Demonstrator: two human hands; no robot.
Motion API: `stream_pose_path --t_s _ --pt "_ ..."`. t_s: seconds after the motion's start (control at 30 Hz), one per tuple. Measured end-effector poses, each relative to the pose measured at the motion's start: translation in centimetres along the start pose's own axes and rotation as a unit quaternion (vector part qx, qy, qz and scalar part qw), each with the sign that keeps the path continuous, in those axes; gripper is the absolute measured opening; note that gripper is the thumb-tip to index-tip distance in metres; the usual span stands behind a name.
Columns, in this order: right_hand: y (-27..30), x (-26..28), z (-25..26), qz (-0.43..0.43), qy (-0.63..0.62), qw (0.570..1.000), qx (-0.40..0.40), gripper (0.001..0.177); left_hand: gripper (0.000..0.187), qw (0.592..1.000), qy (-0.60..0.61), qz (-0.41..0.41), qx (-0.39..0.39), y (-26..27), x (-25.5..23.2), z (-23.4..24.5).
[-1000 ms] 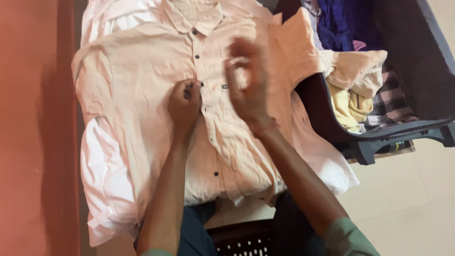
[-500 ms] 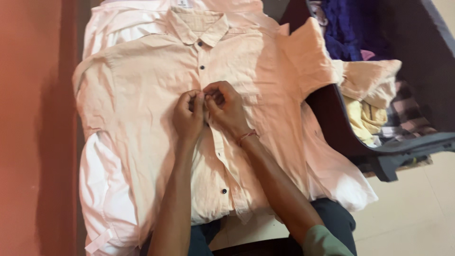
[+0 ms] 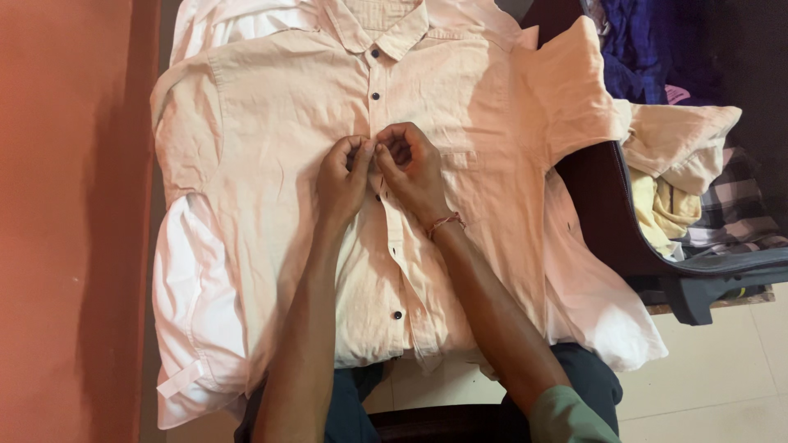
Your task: The person unbuttons a light-colored shirt, spreads it out on a surface, and then folds a yellow shirt into a smaller rectangle.
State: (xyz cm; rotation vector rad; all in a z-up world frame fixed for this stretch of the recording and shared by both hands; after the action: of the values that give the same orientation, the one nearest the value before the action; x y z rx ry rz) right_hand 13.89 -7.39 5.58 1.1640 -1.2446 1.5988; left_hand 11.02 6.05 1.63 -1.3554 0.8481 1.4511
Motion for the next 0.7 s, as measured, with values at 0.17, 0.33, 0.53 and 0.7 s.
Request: stream_pose_path --t_s 0.17,0.33,0.53,0.7 --pt "0.1 0.1 -0.1 0.052 0.040 0.998 -0.009 0.013 0.027 0.999 -0.023 0.026 -0.015 0.2 -0.4 -0.1" --pt "0.2 -0.1 -0.4 0.058 0.044 0.997 -0.028 0.012 0.025 1.000 0.008 0.012 -0.011 0.0 0.1 -0.2" --pt "0.3 -0.2 -0.4 0.059 0.033 0.997 -0.043 0.010 0.019 0.998 0.065 0.011 -0.009 0.0 0.5 -0.3" --pt "0.5 -0.7 -0.3 0.034 -0.011 0.998 -0.046 0.011 0.017 0.996 0.083 0.003 -0.026 0.1 -0.3 -0.3"
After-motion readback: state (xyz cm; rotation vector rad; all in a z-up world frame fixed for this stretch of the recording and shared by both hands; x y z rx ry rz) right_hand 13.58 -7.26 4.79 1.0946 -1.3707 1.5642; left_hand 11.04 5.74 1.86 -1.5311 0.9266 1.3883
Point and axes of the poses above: each hand's wrist, its own y-axis away from the middle knuckle, its own z-axis out of the back of the hand, x = y × z, the point moved 2 cm from there along -y, towards the middle knuckle, and after that the axes turned 7 degrees about -y, right-handed, at the moved point
